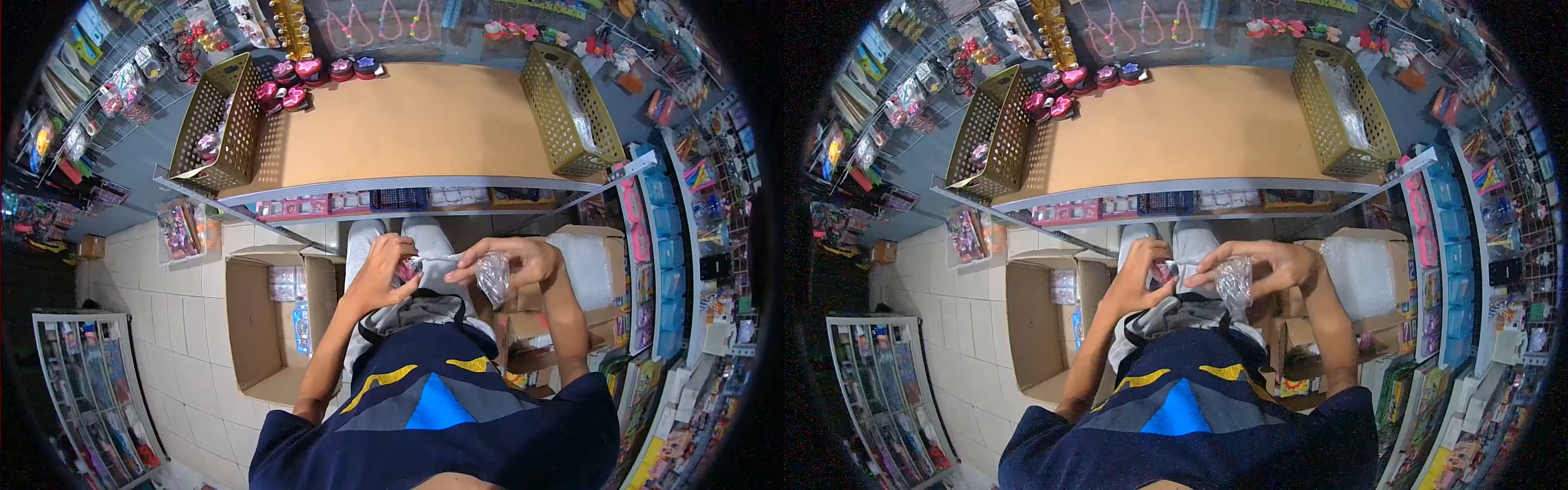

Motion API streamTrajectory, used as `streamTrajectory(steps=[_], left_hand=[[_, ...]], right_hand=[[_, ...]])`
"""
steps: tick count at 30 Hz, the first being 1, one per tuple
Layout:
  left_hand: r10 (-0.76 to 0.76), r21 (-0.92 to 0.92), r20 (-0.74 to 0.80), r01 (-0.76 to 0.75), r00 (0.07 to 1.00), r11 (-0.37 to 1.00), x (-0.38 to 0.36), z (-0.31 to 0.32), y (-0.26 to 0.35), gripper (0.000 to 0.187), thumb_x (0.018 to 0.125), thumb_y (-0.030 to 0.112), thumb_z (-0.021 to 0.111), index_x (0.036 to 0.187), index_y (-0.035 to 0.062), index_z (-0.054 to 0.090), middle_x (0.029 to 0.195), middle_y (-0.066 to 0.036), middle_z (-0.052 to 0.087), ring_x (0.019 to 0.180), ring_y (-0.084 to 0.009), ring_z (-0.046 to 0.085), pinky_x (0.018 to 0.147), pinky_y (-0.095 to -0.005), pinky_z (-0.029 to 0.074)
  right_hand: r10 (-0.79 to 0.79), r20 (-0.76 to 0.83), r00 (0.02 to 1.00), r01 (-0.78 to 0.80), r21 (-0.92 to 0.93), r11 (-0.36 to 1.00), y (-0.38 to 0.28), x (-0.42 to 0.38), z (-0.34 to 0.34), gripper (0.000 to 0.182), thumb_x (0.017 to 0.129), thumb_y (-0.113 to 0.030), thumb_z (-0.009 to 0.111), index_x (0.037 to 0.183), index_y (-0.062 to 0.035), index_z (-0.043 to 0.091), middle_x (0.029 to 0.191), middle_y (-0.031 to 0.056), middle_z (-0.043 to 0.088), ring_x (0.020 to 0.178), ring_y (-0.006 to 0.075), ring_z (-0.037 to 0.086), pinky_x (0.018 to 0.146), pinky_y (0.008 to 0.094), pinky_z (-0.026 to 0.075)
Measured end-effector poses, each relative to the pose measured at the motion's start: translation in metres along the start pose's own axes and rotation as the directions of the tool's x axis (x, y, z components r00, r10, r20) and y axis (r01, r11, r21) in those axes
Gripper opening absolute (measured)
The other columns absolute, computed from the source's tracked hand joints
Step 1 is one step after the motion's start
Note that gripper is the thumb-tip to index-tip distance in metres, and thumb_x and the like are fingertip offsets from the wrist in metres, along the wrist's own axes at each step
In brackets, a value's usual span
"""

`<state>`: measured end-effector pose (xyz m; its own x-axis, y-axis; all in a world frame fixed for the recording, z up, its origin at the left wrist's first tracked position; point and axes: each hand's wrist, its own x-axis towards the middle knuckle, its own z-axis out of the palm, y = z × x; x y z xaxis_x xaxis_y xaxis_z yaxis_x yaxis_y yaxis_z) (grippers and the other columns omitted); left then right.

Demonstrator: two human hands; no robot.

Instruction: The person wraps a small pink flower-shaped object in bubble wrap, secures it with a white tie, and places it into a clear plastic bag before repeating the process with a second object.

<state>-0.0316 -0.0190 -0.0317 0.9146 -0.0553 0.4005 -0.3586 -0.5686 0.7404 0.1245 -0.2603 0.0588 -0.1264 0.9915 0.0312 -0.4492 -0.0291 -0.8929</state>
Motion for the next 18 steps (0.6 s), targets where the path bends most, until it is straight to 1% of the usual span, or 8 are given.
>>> streamTrajectory(steps=[2, 3, 6, 10, 11, 13, 16, 18], left_hand=[[-0.019, 0.041, 0.030, 0.018, 0.999, 0.999, 0.001, -0.003, 0.000, 0.039, 0.072, 0.015, 0.072, 0.105, 0.0031, 0.055, 0.107, -0.016, 0.055, 0.103, -0.0367, 0.050, 0.093, -0.0456, 0.040], [-0.036, 0.069, 0.060, 0.032, 0.998, 0.997, 0.004, -0.007, 0.004, 0.037, 0.073, 0.015, 0.073, 0.103, 0.0031, 0.056, 0.106, -0.015, 0.055, 0.102, -0.0365, 0.050, 0.092, -0.0457, 0.040], [-0.013, 0.142, 0.118, -0.004, 0.993, 0.990, 0.005, -0.006, 0.003, 0.032, 0.073, 0.014, 0.073, 0.098, 0.0030, 0.058, 0.109, -0.015, 0.055, 0.102, -0.0358, 0.050, 0.088, -0.0447, 0.042], [0.097, 0.096, -0.019, -0.095, 0.995, 0.991, 0.009, 0.002, 0.002, 0.029, 0.075, 0.020, 0.077, 0.092, 0.0022, 0.060, 0.102, -0.016, 0.060, 0.093, -0.0338, 0.059, 0.074, -0.0420, 0.047], [-0.007, 0.095, 0.034, 0.004, 0.999, 0.995, 0.008, -0.001, 0.004, 0.031, 0.075, 0.022, 0.078, 0.091, 0.0018, 0.060, 0.096, -0.017, 0.061, 0.086, -0.0338, 0.061, 0.070, -0.0413, 0.047], [-0.214, 0.108, 0.139, 0.200, 0.967, 0.974, 0.004, -0.007, 0.010, 0.036, 0.075, 0.027, 0.082, 0.089, 0.0009, 0.061, 0.084, -0.018, 0.063, 0.074, -0.0339, 0.063, 0.063, -0.0399, 0.048], [-0.068, 0.058, -0.026, 0.070, 0.997, 0.996, 0.006, -0.004, 0.013, 0.044, 0.074, 0.034, 0.084, 0.090, -0.0008, 0.062, 0.072, -0.018, 0.061, 0.065, -0.0352, 0.061, 0.061, -0.0399, 0.049], [-0.067, 0.084, -0.003, 0.067, 0.998, 0.994, 0.010, -0.010, 0.015, 0.040, 0.077, 0.032, 0.080, 0.093, -0.0002, 0.062, 0.075, -0.017, 0.061, 0.066, -0.0359, 0.062, 0.059, -0.0414, 0.048]], right_hand=[[0.017, -0.093, 0.995, -0.033, -0.175, 0.984, -0.005, 0.002, -0.003, 0.050, 0.092, -0.002, 0.060, 0.137, 0.0035, 0.039, 0.137, 0.0252, 0.053, 0.132, 0.0250, 0.048, 0.110, 0.0357, 0.034], [-0.079, -0.180, 0.981, 0.029, -0.264, 0.964, -0.004, 0.006, 0.001, 0.033, 0.098, -0.010, 0.054, 0.127, 0.0044, 0.050, 0.120, 0.0213, 0.065, 0.124, 0.0249, 0.055, 0.104, 0.0343, 0.041], [-0.070, -0.392, 0.917, -0.011, -0.199, 0.980, -0.006, 0.005, 0.001, 0.024, 0.093, -0.011, 0.063, 0.110, 0.0043, 0.060, 0.110, 0.0206, 0.068, 0.117, 0.0288, 0.062, 0.100, 0.0359, 0.045], [-0.450, -0.482, 0.752, -0.067, -0.734, 0.675, -0.008, 0.014, -0.003, 0.022, 0.092, -0.020, 0.067, 0.093, 0.0014, 0.071, 0.092, 0.0084, 0.067, 0.097, 0.0195, 0.063, 0.089, 0.0317, 0.047], [-0.568, -0.471, 0.675, -0.102, -0.822, 0.560, -0.004, 0.017, -0.001, 0.018, 0.092, -0.016, 0.066, 0.089, 0.0004, 0.073, 0.088, 0.0057, 0.065, 0.090, 0.0168, 0.059, 0.085, 0.0314, 0.046], [-0.640, -0.476, 0.603, -0.014, -0.808, 0.589, 0.000, 0.022, -0.001, 0.016, 0.093, -0.013, 0.064, 0.092, 0.0011, 0.072, 0.090, 0.0066, 0.066, 0.091, 0.0156, 0.060, 0.084, 0.0302, 0.047], [-0.594, -0.600, 0.536, 0.016, -0.697, 0.717, 0.012, 0.022, -0.007, 0.017, 0.096, -0.012, 0.061, 0.102, 0.0014, 0.069, 0.092, 0.0075, 0.069, 0.088, 0.0136, 0.063, 0.084, 0.0269, 0.048], [-0.550, -0.677, 0.489, 0.018, -0.623, 0.782, 0.013, 0.024, -0.006, 0.020, 0.098, -0.012, 0.058, 0.112, 0.0017, 0.063, 0.091, 0.0085, 0.070, 0.084, 0.0134, 0.065, 0.083, 0.0257, 0.049]])
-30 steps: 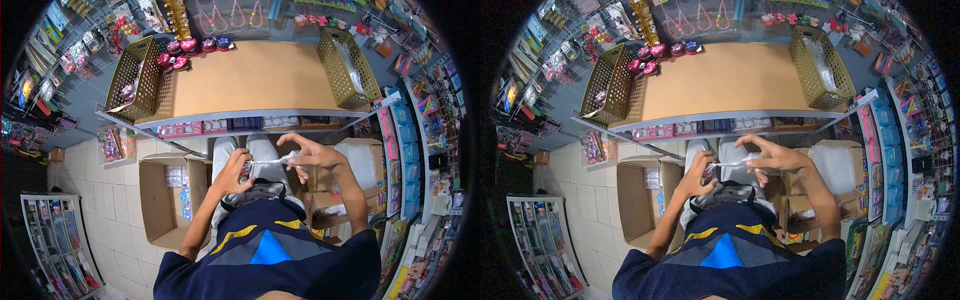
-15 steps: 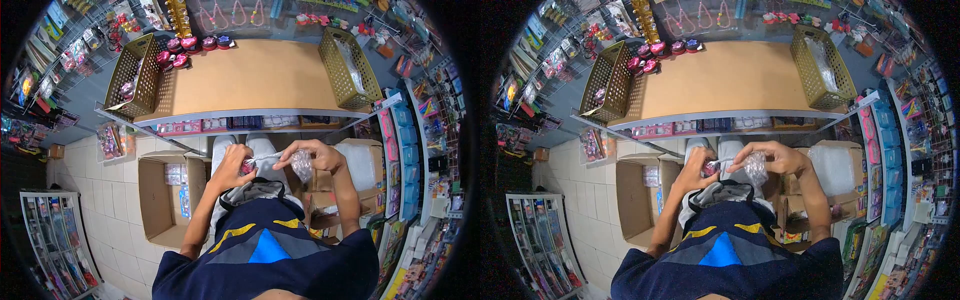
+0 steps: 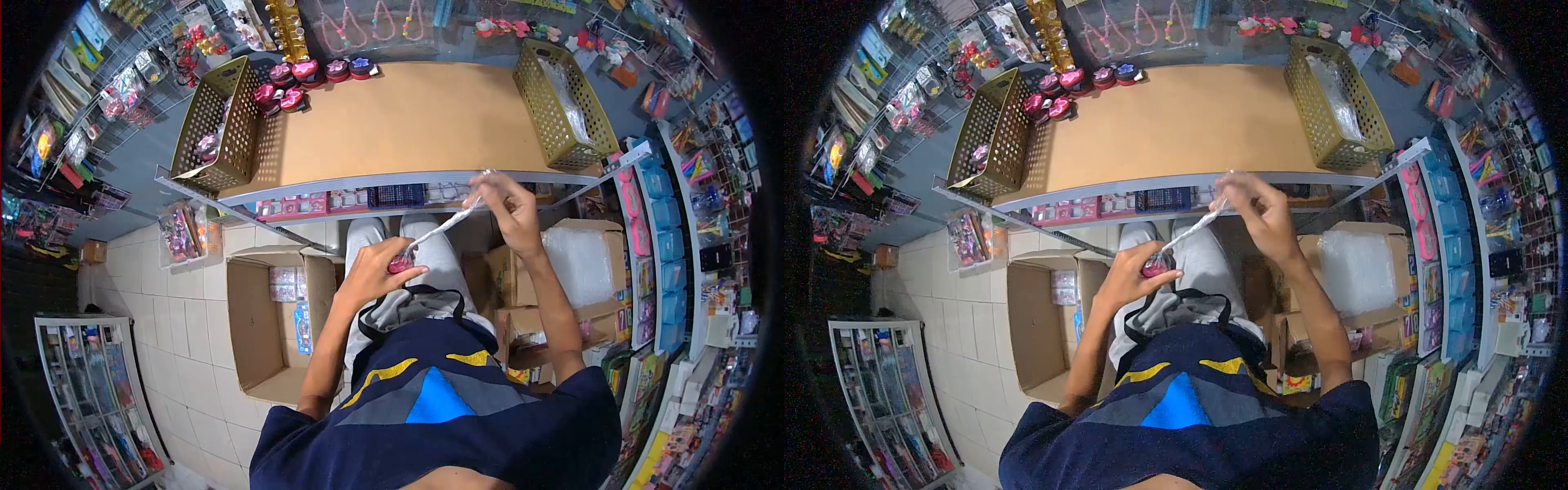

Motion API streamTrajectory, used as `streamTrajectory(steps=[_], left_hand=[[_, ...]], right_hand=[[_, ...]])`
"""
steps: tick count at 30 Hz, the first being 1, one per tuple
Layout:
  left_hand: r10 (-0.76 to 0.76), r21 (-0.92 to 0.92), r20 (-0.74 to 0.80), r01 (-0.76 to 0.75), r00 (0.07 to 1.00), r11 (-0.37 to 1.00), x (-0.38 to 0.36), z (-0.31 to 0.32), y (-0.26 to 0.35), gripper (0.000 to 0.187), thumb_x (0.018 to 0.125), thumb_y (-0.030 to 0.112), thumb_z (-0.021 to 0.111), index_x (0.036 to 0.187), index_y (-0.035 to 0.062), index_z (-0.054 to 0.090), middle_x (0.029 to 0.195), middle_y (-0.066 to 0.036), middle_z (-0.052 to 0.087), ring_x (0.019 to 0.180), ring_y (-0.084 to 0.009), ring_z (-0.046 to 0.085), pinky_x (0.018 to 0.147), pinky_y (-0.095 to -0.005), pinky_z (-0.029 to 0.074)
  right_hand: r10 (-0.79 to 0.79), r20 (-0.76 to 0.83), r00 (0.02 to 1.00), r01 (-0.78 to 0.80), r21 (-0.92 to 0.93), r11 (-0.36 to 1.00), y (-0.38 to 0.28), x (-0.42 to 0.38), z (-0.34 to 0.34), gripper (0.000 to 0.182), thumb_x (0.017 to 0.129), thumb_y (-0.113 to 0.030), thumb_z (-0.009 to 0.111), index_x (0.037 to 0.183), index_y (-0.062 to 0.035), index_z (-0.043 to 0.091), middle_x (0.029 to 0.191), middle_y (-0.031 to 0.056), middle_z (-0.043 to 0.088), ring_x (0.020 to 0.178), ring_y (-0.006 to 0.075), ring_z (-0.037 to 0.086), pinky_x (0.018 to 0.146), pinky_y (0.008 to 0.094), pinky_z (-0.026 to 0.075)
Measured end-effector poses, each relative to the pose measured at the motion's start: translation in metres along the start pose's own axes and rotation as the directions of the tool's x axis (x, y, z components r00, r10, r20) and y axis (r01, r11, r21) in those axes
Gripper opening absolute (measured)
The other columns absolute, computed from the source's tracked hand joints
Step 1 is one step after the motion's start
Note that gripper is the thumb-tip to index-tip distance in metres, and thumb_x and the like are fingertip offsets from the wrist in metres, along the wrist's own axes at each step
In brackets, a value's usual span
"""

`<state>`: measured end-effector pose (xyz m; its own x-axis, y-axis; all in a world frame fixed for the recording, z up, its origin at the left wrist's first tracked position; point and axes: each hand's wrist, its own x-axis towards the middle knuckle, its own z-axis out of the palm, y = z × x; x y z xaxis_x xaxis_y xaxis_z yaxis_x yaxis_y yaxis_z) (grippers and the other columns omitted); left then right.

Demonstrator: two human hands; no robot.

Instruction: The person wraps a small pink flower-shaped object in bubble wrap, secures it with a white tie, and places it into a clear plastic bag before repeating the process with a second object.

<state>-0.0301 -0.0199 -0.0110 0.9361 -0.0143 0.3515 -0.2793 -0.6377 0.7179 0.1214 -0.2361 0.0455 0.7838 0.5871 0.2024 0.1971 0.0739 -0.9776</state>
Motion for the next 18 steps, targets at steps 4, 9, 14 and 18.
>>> streamTrajectory(steps=[4, 9, 14, 18], left_hand=[[-0.058, -0.028, 0.042, 0.059, 0.997, 0.998, -0.004, -0.004, 0.000, 0.032, 0.082, 0.026, 0.074, 0.096, 0.0003, 0.061, 0.079, -0.017, 0.061, 0.070, -0.0376, 0.061, 0.063, -0.0438, 0.048], [-0.100, 0.018, 0.169, 0.098, 0.981, 0.995, -0.010, -0.011, -0.004, 0.032, 0.083, 0.022, 0.070, 0.100, -0.0005, 0.056, 0.091, -0.020, 0.063, 0.082, -0.0397, 0.062, 0.071, -0.0418, 0.048], [0.014, -0.080, 0.002, -0.014, 1.000, 0.997, -0.010, -0.001, -0.025, 0.025, 0.080, 0.015, 0.068, 0.095, 0.0008, 0.053, 0.084, -0.020, 0.064, 0.075, -0.0402, 0.060, 0.069, -0.0435, 0.048], [-0.162, -0.193, 0.095, 0.178, 0.982, 0.965, -0.014, -0.011, -0.025, 0.027, 0.078, 0.012, 0.068, 0.096, 0.0007, 0.052, 0.082, -0.020, 0.063, 0.075, -0.0384, 0.063, 0.068, -0.0418, 0.049]], right_hand=[[-0.042, -0.023, 0.999, 0.042, 0.001, 0.999, -0.010, 0.007, 0.004, 0.030, 0.101, -0.009, 0.048, 0.130, 0.0000, 0.045, 0.085, 0.0127, 0.071, 0.078, 0.0173, 0.070, 0.075, 0.0284, 0.053], [-0.008, -0.007, 1.000, 0.008, 0.002, 1.000, -0.007, 0.009, 0.002, 0.018, 0.101, -0.005, 0.041, 0.114, -0.0005, 0.052, 0.086, 0.0137, 0.071, 0.081, 0.0191, 0.070, 0.071, 0.0287, 0.054], [-0.060, 0.264, 0.963, 0.078, -0.060, 0.995, 0.006, 0.016, -0.017, 0.020, 0.098, -0.002, 0.038, 0.098, 0.0028, 0.057, 0.098, 0.0184, 0.070, 0.095, 0.0249, 0.069, 0.087, 0.0337, 0.051], [0.163, 0.397, 0.903, -0.134, -0.100, 0.986, -0.018, 0.015, -0.021, 0.024, 0.098, -0.003, 0.038, 0.106, 0.0058, 0.058, 0.113, 0.0198, 0.067, 0.113, 0.0252, 0.062, 0.102, 0.0355, 0.043]])
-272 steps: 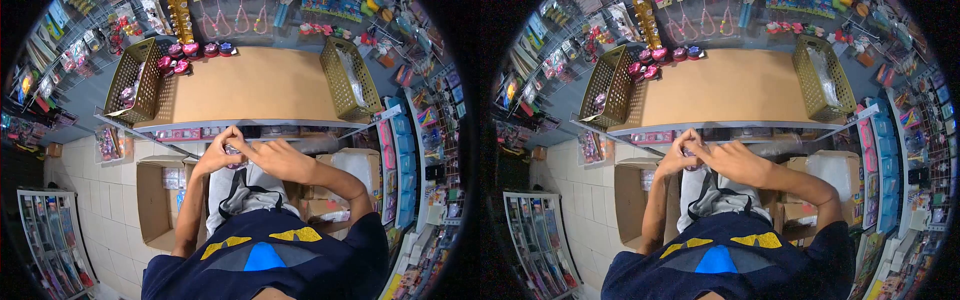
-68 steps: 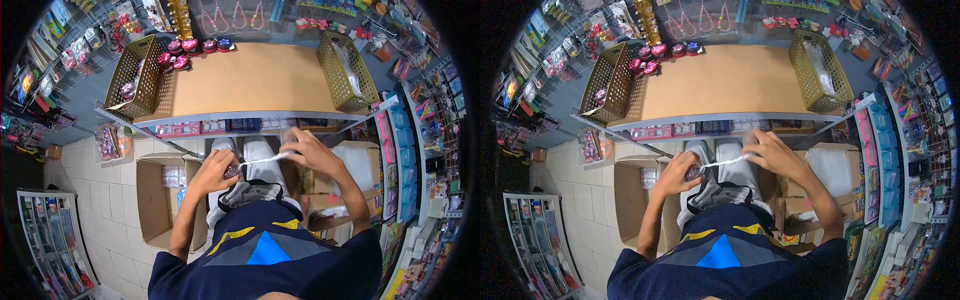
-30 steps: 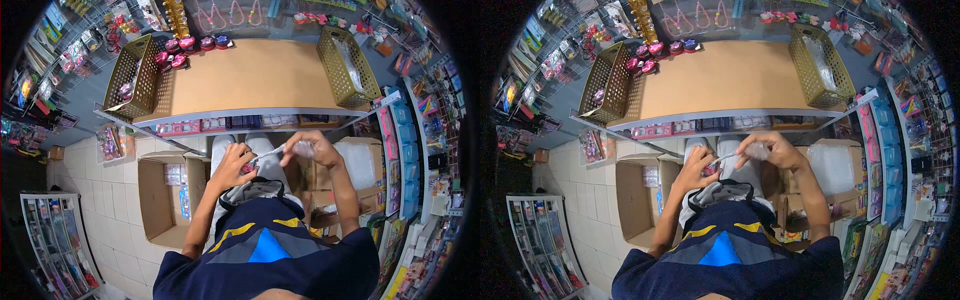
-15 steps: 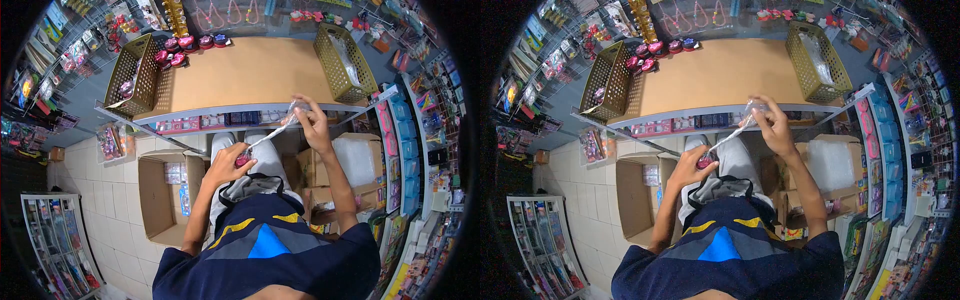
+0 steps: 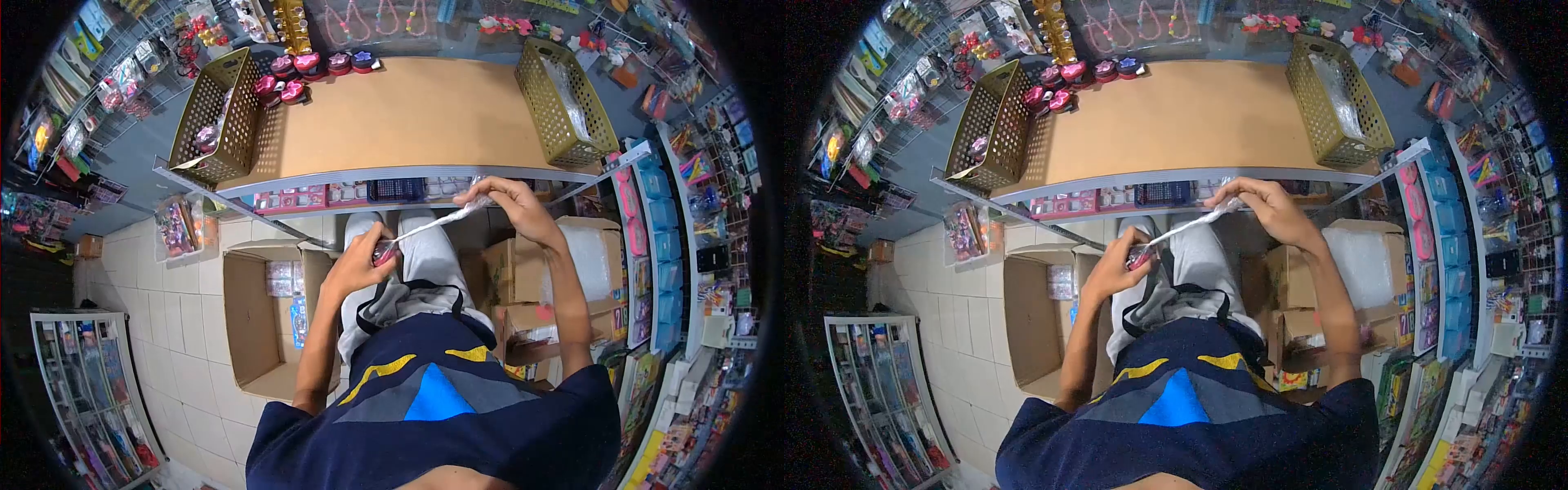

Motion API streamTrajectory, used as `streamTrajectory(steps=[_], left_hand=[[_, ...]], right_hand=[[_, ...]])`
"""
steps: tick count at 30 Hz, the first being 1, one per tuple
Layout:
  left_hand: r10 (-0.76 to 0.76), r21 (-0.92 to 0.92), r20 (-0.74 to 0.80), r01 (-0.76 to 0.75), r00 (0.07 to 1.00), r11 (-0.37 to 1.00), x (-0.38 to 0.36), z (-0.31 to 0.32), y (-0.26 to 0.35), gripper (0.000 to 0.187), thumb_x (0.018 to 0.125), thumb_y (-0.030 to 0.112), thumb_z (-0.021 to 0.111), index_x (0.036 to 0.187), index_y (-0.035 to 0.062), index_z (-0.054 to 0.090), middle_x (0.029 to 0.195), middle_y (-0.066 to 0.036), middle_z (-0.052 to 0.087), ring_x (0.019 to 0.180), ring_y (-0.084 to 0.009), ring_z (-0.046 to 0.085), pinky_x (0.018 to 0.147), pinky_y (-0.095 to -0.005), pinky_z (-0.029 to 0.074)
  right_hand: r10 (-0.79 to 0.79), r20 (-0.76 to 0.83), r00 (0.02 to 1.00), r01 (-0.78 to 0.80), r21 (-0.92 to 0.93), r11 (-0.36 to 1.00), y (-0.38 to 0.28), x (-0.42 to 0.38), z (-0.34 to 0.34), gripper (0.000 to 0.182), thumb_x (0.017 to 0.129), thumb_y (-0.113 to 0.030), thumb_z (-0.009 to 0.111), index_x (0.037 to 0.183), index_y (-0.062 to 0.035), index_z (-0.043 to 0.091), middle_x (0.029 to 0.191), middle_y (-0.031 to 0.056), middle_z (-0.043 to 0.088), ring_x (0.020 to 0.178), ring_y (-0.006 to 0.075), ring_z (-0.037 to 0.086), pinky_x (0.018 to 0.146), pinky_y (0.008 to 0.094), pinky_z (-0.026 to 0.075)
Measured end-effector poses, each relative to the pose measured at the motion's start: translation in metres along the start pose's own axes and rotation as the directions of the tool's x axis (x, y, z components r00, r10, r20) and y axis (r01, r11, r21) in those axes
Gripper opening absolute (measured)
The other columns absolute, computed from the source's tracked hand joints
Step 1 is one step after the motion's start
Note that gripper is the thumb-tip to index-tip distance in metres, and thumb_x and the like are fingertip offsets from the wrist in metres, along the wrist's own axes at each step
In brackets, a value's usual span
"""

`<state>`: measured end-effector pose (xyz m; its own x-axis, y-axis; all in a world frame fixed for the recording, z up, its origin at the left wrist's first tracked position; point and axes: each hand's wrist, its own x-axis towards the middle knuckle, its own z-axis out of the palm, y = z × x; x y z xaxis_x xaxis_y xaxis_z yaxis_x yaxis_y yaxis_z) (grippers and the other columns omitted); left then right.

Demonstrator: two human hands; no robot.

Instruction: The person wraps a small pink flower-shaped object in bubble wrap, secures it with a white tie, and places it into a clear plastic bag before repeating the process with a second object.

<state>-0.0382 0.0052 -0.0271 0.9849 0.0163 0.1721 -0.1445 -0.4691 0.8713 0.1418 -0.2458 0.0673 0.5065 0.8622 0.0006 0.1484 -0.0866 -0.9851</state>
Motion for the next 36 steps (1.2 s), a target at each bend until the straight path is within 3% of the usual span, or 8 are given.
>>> streamTrajectory(steps=[8, 12, 16, 19, 22, 29, 32, 36], left_hand=[[0.124, -0.012, 0.058, -0.123, 0.991, 0.992, -0.004, -0.017, 0.004, 0.028, 0.075, 0.013, 0.068, 0.097, -0.0003, 0.057, 0.080, -0.015, 0.062, 0.072, -0.0299, 0.063, 0.066, -0.0360, 0.048], [0.167, -0.043, 0.124, -0.163, 0.978, 0.986, -0.003, -0.023, -0.001, 0.028, 0.078, 0.015, 0.059, 0.100, -0.0014, 0.057, 0.086, -0.018, 0.058, 0.078, -0.0331, 0.060, 0.071, -0.0385, 0.047], [0.098, -0.042, 0.125, -0.093, 0.987, 0.995, -0.005, -0.027, -0.002, 0.025, 0.083, 0.008, 0.051, 0.105, -0.0027, 0.056, 0.093, -0.021, 0.053, 0.088, -0.0394, 0.054, 0.083, -0.0433, 0.044], [0.180, 0.122, 0.040, -0.184, 0.983, 0.975, -0.006, -0.020, 0.001, 0.025, 0.084, 0.011, 0.056, 0.106, -0.0010, 0.057, 0.098, -0.019, 0.053, 0.091, -0.0381, 0.052, 0.084, -0.0437, 0.044], [0.200, 0.303, 0.020, -0.197, 0.980, 0.933, -0.003, -0.021, 0.011, 0.026, 0.082, 0.014, 0.063, 0.105, 0.0016, 0.058, 0.104, -0.016, 0.053, 0.095, -0.0365, 0.051, 0.086, -0.0438, 0.043], [0.225, 0.494, 0.023, -0.207, 0.974, 0.844, 0.003, -0.026, 0.017, 0.034, 0.077, 0.021, 0.076, 0.099, 0.0035, 0.056, 0.109, -0.013, 0.056, 0.101, -0.0324, 0.052, 0.088, -0.0419, 0.041], [0.273, 0.537, 0.053, -0.257, 0.961, 0.803, 0.007, -0.024, 0.018, 0.038, 0.074, 0.022, 0.079, 0.096, 0.0030, 0.053, 0.108, -0.012, 0.057, 0.096, -0.0312, 0.054, 0.089, -0.0417, 0.039], [0.344, 0.473, -0.026, -0.292, 0.938, 0.831, 0.016, -0.017, 0.026, 0.037, 0.075, 0.022, 0.078, 0.093, 0.0037, 0.052, 0.099, -0.012, 0.060, 0.090, -0.0315, 0.058, 0.085, -0.0421, 0.042]], right_hand=[[0.044, 0.161, 0.986, 0.055, -0.565, 0.824, -0.026, -0.010, -0.003, 0.038, 0.091, -0.025, 0.066, 0.123, -0.0066, 0.057, 0.111, 0.0164, 0.068, 0.105, 0.0314, 0.065, 0.093, 0.0398, 0.047], [-0.007, 0.100, 0.995, 0.066, -0.602, 0.796, -0.016, -0.006, 0.002, 0.025, 0.086, -0.023, 0.071, 0.102, -0.0033, 0.066, 0.102, 0.0169, 0.067, 0.094, 0.0346, 0.064, 0.080, 0.0411, 0.048], [-0.418, 0.124, 0.900, 0.356, -0.763, 0.539, -0.011, -0.002, 0.003, 0.024, 0.090, -0.024, 0.066, 0.092, -0.0006, 0.068, 0.090, 0.0099, 0.060, 0.084, 0.0291, 0.059, 0.077, 0.0381, 0.048], [-0.243, 0.123, 0.962, 0.271, -0.520, 0.810, 0.004, 0.002, -0.002, 0.026, 0.095, -0.024, 0.062, 0.087, -0.0001, 0.068, 0.082, 0.0064, 0.061, 0.077, 0.0206, 0.060, 0.071, 0.0333, 0.048], [0.189, 0.087, 0.978, -0.178, -0.120, 0.977, 0.002, 0.001, 0.001, 0.029, 0.099, -0.024, 0.057, 0.087, -0.0005, 0.068, 0.073, 0.0025, 0.059, 0.069, 0.0113, 0.058, 0.065, 0.0270, 0.046], [0.315, -0.026, 0.949, -0.261, 0.498, 0.827, -0.001, -0.004, 0.017, 0.026, 0.101, -0.022, 0.053, 0.114, 0.0016, 0.057, 0.064, -0.0001, 0.055, 0.055, 0.0062, 0.049, 0.064, 0.0237, 0.044], [0.304, 0.141, 0.942, -0.321, 0.641, 0.697, 0.019, -0.010, 0.009, 0.032, 0.100, -0.023, 0.057, 0.119, 0.0022, 0.057, 0.075, 0.0015, 0.060, 0.067, 0.0080, 0.056, 0.066, 0.0228, 0.046], [0.016, 0.129, 0.991, -0.097, 0.651, 0.753, -0.011, -0.016, 0.015, 0.042, 0.092, -0.015, 0.066, 0.126, 0.0054, 0.053, 0.086, 0.0086, 0.067, 0.079, 0.0141, 0.064, 0.083, 0.0259, 0.050]])
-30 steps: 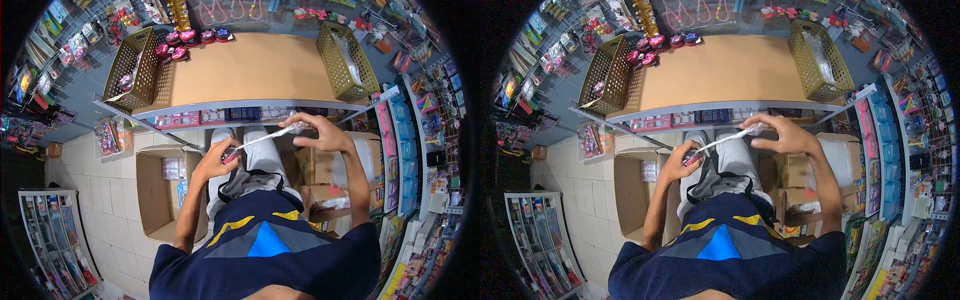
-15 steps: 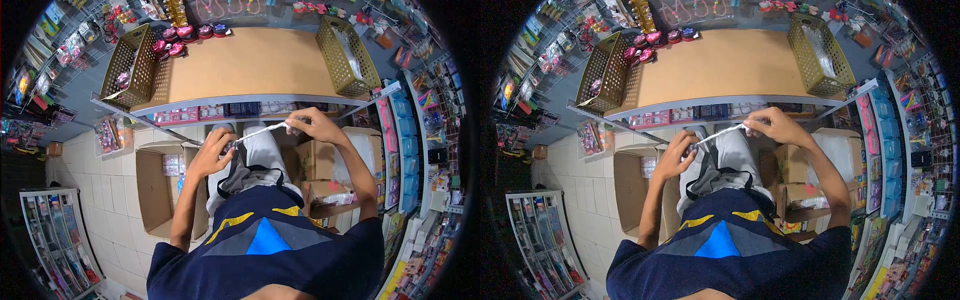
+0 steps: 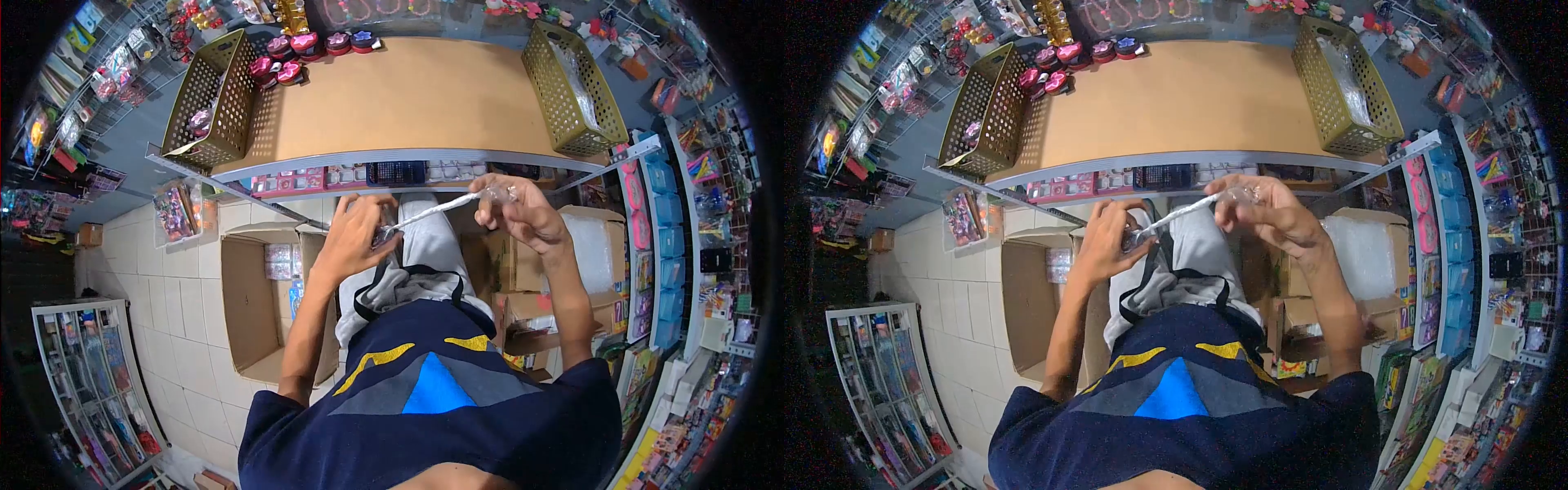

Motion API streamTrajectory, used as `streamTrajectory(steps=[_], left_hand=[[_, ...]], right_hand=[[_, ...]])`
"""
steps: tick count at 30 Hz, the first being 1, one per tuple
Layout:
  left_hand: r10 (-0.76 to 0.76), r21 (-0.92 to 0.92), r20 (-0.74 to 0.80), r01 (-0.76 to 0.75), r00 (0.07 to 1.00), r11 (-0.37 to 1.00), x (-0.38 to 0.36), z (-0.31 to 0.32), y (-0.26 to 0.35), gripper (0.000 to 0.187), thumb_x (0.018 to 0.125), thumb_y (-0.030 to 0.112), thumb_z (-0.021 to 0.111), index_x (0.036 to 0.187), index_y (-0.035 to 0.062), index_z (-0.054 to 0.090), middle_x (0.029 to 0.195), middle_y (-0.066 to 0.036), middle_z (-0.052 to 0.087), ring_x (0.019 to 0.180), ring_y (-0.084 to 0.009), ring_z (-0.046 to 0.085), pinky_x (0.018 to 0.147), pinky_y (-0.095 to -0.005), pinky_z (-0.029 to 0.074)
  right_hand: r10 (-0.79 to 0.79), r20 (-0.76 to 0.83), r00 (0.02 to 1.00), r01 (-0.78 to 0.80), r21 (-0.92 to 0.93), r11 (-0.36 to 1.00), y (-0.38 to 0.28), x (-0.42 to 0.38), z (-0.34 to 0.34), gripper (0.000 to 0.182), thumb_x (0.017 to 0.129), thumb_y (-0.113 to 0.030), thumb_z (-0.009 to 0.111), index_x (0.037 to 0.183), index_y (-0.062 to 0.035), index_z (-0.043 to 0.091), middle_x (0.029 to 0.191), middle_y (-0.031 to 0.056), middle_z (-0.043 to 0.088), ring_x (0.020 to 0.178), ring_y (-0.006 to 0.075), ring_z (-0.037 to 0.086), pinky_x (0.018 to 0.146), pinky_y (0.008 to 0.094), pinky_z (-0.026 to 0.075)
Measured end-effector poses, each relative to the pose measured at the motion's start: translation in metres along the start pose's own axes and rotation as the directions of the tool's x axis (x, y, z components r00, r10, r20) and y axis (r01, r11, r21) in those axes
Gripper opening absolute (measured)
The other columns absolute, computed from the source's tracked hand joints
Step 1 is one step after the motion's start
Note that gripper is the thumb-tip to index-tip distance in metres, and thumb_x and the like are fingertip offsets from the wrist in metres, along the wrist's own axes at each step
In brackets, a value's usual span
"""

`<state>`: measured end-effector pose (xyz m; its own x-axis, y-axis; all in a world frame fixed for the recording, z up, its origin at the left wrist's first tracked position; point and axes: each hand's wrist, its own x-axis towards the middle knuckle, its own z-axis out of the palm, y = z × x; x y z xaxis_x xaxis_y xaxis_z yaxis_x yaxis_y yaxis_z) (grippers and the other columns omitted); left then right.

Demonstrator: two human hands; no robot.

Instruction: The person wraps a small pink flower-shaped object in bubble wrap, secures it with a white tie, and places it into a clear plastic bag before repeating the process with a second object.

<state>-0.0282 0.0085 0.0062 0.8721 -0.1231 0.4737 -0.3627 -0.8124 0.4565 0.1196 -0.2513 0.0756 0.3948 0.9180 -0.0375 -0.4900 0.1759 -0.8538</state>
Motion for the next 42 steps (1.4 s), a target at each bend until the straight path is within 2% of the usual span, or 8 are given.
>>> streamTrajectory(steps=[3, 6, 12, 20, 23, 30, 34, 42], left_hand=[[-0.197, -0.216, 0.085, 0.211, 0.977, 0.953, -0.005, 0.006, -0.001, 0.036, 0.078, 0.021, 0.077, 0.095, 0.0028, 0.050, 0.093, -0.014, 0.063, 0.081, -0.0340, 0.061, 0.079, -0.0405, 0.046], [-0.194, -0.119, 0.080, 0.203, 0.978, 0.972, -0.012, 0.013, -0.008, 0.033, 0.083, 0.019, 0.073, 0.101, 0.0023, 0.051, 0.083, -0.015, 0.064, 0.073, -0.0376, 0.061, 0.073, -0.0387, 0.048], [-0.154, -0.201, 0.179, 0.189, 0.972, 0.961, -0.017, -0.003, -0.003, 0.040, 0.081, 0.017, 0.067, 0.115, 0.0034, 0.051, 0.107, -0.017, 0.056, 0.098, -0.0372, 0.055, 0.087, -0.0449, 0.042], [-0.106, -0.094, 0.116, 0.118, 0.987, 0.989, -0.014, 0.001, -0.004, 0.031, 0.078, 0.018, 0.070, 0.104, 0.0054, 0.060, 0.111, -0.015, 0.053, 0.103, -0.0342, 0.053, 0.087, -0.0429, 0.043], [-0.102, -0.152, 0.100, 0.116, 0.990, 0.982, -0.015, 0.000, -0.007, 0.029, 0.077, 0.019, 0.073, 0.099, 0.0042, 0.061, 0.111, -0.015, 0.054, 0.099, -0.0340, 0.056, 0.084, -0.0417, 0.047], [-0.084, -0.401, 0.132, 0.131, 0.988, 0.907, -0.011, -0.002, -0.007, 0.032, 0.076, 0.018, 0.074, 0.099, 0.0009, 0.060, 0.098, -0.016, 0.057, 0.090, -0.0351, 0.059, 0.080, -0.0390, 0.050], [-0.176, -0.337, 0.288, 0.271, 0.941, 0.901, -0.006, -0.009, 0.000, 0.033, 0.076, 0.018, 0.074, 0.101, 0.0006, 0.060, 0.094, -0.017, 0.057, 0.089, -0.0355, 0.058, 0.079, -0.0385, 0.049], [-0.190, -0.334, 0.193, 0.246, 0.963, 0.910, -0.012, -0.002, -0.013, 0.034, 0.075, 0.013, 0.070, 0.106, 0.0028, 0.061, 0.102, -0.015, 0.057, 0.093, -0.0302, 0.059, 0.084, -0.0409, 0.048]], right_hand=[[-0.063, -0.139, 0.988, 0.033, -0.210, 0.977, -0.002, 0.002, 0.010, 0.039, 0.088, -0.011, 0.069, 0.122, 0.0053, 0.057, 0.089, 0.0124, 0.069, 0.081, 0.0161, 0.065, 0.083, 0.0280, 0.051], [-0.129, -0.205, 0.970, 0.029, -0.432, 0.902, 0.004, 0.006, 0.008, 0.027, 0.092, -0.011, 0.065, 0.115, 0.0036, 0.065, 0.091, 0.0119, 0.070, 0.079, 0.0144, 0.064, 0.081, 0.0276, 0.051], [-0.495, -0.179, 0.850, 0.176, -0.790, 0.588, 0.025, 0.012, -0.001, 0.020, 0.097, -0.012, 0.059, 0.110, 0.0001, 0.070, 0.079, 0.0068, 0.065, 0.074, 0.0105, 0.061, 0.070, 0.0231, 0.049], [-0.256, -0.359, 0.898, 0.013, -0.558, 0.830, 0.014, 0.006, 0.004, 0.019, 0.099, -0.010, 0.054, 0.114, -0.0015, 0.061, 0.065, -0.0008, 0.055, 0.054, 0.0052, 0.052, 0.051, 0.0206, 0.042], [0.117, -0.270, 0.956, -0.234, -0.451, 0.861, 0.002, -0.002, -0.010, 0.019, 0.100, -0.012, 0.050, 0.112, -0.0021, 0.061, 0.066, -0.0024, 0.052, 0.053, 0.0036, 0.047, 0.049, 0.0203, 0.037], [0.274, -0.204, 0.940, -0.337, -0.427, 0.839, 0.015, -0.006, -0.038, 0.021, 0.100, -0.020, 0.052, 0.112, -0.0027, 0.058, 0.089, -0.0040, 0.052, 0.080, 0.0022, 0.047, 0.069, 0.0166, 0.038], [0.055, -0.263, 0.963, -0.228, -0.691, 0.686, 0.027, -0.003, -0.023, 0.015, 0.096, -0.012, 0.061, 0.108, -0.0044, 0.056, 0.090, -0.0037, 0.053, 0.081, 0.0030, 0.047, 0.071, 0.0203, 0.040], [-0.091, -0.190, 0.978, -0.167, -0.962, 0.216, 0.016, -0.002, -0.007, 0.022, 0.094, -0.017, 0.063, 0.111, -0.0060, 0.057, 0.106, 0.0126, 0.060, 0.101, 0.0271, 0.061, 0.092, 0.0379, 0.046]])
